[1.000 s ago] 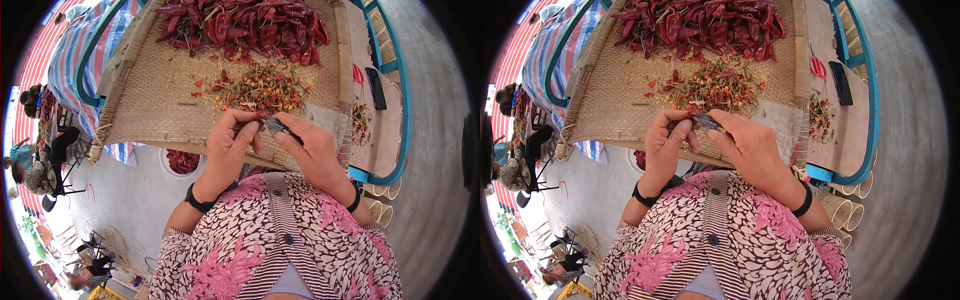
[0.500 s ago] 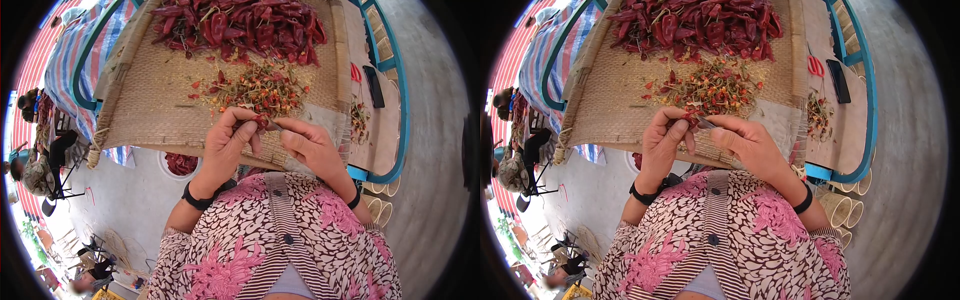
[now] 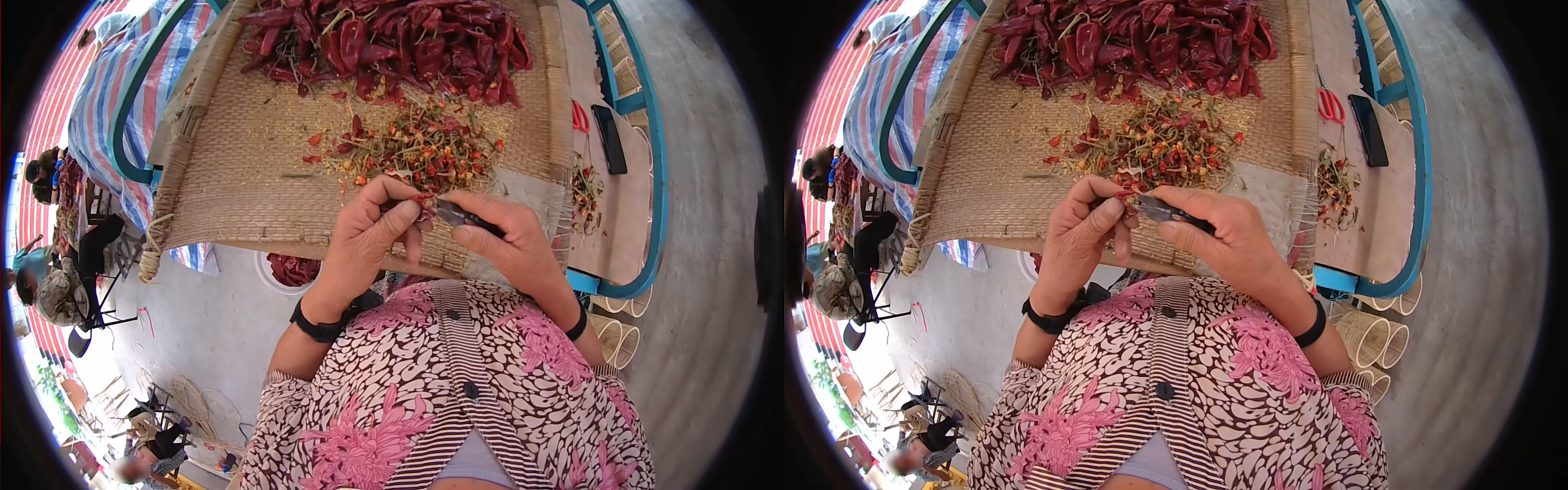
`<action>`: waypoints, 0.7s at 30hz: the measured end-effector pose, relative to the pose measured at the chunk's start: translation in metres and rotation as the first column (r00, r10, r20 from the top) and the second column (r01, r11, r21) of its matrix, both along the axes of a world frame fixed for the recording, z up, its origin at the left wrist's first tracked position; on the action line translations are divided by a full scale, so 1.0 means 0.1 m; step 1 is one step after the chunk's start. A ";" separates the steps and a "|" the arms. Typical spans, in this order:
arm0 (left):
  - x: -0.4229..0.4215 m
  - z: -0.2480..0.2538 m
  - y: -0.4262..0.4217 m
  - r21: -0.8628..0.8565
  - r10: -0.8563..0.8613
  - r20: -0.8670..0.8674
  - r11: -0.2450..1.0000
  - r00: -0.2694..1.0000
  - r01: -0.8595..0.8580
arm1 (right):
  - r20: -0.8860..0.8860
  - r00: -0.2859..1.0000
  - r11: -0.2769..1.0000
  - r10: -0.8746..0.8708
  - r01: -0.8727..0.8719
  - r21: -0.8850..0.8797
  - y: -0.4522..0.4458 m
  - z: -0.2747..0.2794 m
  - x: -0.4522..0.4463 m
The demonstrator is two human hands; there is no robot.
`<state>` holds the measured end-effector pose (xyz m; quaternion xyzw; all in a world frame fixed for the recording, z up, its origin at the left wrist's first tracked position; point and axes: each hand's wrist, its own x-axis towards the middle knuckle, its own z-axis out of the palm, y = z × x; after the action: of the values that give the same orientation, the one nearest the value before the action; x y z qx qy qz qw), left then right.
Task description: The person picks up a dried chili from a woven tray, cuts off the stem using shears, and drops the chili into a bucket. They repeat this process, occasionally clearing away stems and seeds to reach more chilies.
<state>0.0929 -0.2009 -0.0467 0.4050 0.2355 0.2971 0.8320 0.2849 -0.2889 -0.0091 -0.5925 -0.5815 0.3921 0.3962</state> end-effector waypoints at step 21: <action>-0.05 0.08 0.00 0.144 0.003 -0.138 0.989 0.990 0.017 | 0.222 0.975 1.000 -0.016 0.010 0.029 -0.02 0.04 -0.03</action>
<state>0.0880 -0.2005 -0.0382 0.4848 0.2688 0.2819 0.7831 0.2817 -0.2908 -0.0054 -0.6309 -0.6236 0.3125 0.3396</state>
